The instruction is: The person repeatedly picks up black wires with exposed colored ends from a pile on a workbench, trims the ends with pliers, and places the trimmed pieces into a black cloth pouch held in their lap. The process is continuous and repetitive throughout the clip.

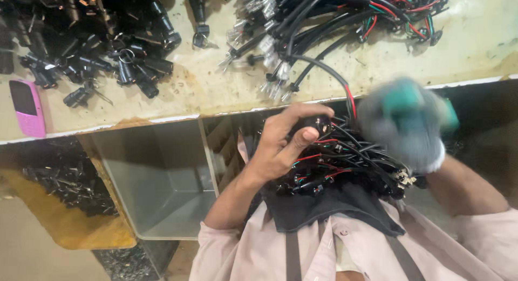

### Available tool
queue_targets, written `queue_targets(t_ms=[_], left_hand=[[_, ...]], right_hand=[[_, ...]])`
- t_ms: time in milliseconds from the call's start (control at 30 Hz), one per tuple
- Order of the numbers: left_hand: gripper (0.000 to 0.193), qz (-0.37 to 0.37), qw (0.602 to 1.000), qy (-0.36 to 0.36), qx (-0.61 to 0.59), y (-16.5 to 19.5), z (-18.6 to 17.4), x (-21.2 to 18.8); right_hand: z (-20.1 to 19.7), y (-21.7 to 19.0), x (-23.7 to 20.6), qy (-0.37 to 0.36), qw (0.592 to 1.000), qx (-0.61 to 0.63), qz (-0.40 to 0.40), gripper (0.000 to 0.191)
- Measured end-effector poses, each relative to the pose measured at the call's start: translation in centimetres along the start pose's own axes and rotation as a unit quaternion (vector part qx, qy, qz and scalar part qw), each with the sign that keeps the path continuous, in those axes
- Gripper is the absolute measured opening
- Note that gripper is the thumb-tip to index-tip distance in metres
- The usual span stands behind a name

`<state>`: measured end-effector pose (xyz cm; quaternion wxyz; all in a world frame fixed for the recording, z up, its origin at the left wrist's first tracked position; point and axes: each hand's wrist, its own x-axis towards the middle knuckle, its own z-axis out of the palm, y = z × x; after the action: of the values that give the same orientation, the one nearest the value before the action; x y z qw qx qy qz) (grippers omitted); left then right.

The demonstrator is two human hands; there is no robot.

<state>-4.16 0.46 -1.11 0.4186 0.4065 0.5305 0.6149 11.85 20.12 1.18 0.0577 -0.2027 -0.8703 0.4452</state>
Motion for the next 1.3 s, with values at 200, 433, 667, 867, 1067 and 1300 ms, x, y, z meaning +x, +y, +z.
queue_targets(t_ms=[200, 433, 667, 867, 1067, 1300], left_hand=[[0.033, -0.032, 0.994, -0.022, 0.104, -0.3, 1.2, -0.7], [0.032, 0.048, 0.995, -0.022, 0.087, -0.5, 1.4, -0.8], [0.045, -0.017, 1.000, -0.020, -0.014, 0.3, 2.2, -0.8], [0.049, -0.170, 0.977, -0.014, -0.130, 1.6, 1.8, -0.9], [0.036, -0.022, 0.999, 0.025, 0.030, 0.4, 2.9, -1.1], [0.039, -0.129, 0.987, 0.015, -0.097, 1.7, 2.7, 0.0]], right_hand=[[1.0, -1.7, -0.7, -0.106, 0.964, -0.047, -0.239, 0.030], [1.2, -2.3, -3.9, 0.184, 0.969, 0.137, -0.086, 0.019], [4.4, 0.8, -1.7, 0.244, 0.954, 0.127, -0.117, 0.016], [2.7, 0.2, 3.3, 0.362, 0.915, 0.157, -0.086, 0.013], [3.9, 0.1, -0.9, 0.278, 0.941, 0.159, -0.106, 0.010], [4.4, 4.7, 1.2, 0.310, 0.925, 0.163, -0.149, 0.007]])
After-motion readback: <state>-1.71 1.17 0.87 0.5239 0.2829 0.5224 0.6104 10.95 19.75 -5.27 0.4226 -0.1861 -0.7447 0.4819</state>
